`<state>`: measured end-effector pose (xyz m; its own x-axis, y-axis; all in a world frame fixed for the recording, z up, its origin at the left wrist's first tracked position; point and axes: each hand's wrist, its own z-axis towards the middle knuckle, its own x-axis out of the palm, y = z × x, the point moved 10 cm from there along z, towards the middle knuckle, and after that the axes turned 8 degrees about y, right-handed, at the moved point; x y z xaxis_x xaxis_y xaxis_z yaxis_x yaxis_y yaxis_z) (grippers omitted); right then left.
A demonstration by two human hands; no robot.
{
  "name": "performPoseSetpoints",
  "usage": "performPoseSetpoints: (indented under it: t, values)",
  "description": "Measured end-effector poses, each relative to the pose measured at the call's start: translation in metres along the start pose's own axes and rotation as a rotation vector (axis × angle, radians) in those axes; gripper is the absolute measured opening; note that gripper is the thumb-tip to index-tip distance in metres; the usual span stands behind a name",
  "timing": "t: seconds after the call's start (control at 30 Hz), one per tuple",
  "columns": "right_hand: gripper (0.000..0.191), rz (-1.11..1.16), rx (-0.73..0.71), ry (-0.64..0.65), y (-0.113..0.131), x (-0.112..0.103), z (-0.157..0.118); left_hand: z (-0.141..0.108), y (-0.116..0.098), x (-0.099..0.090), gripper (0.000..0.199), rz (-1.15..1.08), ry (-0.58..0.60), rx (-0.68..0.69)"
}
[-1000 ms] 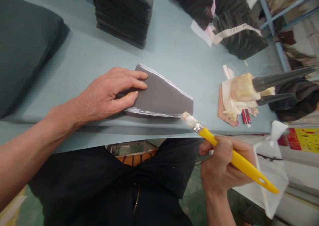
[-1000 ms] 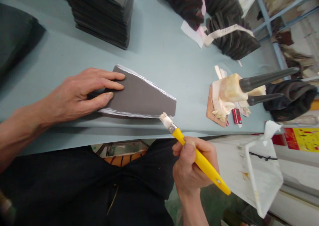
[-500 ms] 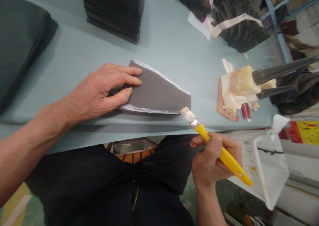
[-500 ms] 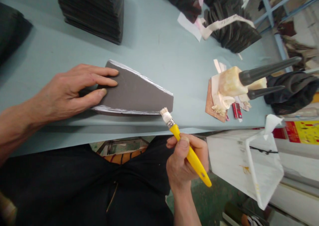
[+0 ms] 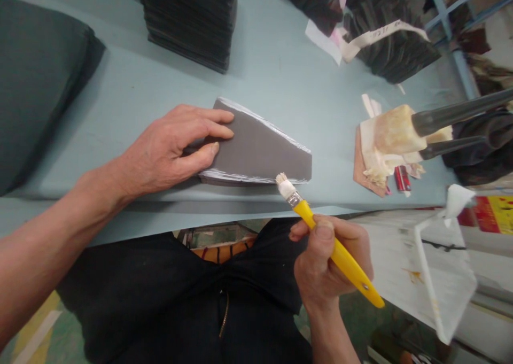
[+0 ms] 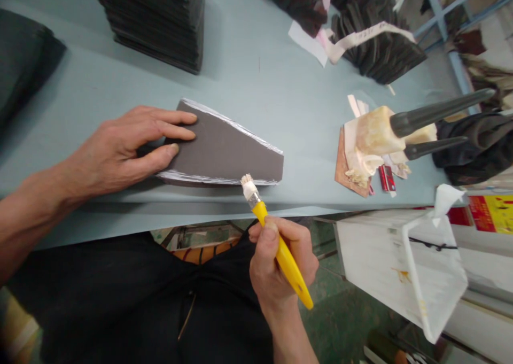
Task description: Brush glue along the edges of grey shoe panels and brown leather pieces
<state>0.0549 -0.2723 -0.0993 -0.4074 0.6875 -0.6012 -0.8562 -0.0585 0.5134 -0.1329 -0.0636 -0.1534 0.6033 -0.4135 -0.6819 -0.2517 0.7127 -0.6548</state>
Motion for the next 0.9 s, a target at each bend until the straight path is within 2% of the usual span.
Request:
performPoseSetpoints:
  t: [0.73,0.9]
  values:
    - [0.016,0.045,-0.044,0.080,0.041,0.027,-0.001,0.000,-0.002,0.004,0.036,0.003,0.020,0.021]
    - [0.012,0.127,-0.069,0.152,0.052,0.039,-0.001,-0.001,-0.003,0.003,0.036,-0.008,0.005,0.026]
